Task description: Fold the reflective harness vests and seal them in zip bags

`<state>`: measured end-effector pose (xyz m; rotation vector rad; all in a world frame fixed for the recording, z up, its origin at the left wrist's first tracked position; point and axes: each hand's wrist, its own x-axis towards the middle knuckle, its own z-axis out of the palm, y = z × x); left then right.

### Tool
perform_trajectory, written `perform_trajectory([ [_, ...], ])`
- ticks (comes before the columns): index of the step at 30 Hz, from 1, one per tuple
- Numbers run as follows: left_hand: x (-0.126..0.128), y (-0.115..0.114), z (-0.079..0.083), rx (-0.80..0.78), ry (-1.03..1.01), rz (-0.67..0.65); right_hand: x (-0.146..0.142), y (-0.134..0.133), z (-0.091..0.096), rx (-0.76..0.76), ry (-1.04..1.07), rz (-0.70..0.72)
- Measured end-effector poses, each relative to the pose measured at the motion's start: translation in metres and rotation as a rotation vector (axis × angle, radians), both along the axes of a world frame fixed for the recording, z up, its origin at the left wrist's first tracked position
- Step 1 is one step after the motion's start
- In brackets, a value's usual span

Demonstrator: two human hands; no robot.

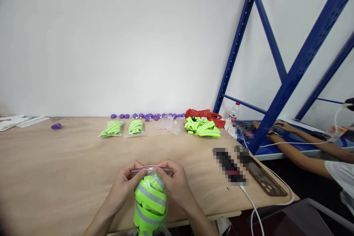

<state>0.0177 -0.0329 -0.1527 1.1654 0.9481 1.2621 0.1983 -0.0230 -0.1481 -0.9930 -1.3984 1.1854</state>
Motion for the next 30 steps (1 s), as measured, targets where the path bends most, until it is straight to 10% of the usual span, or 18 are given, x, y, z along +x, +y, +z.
perform_trajectory([
  [30, 0.007, -0.004, -0.001, -0.008, 0.044, 0.05, -0.002, -0.003, -0.003, 0.021, -0.051, 0.019],
])
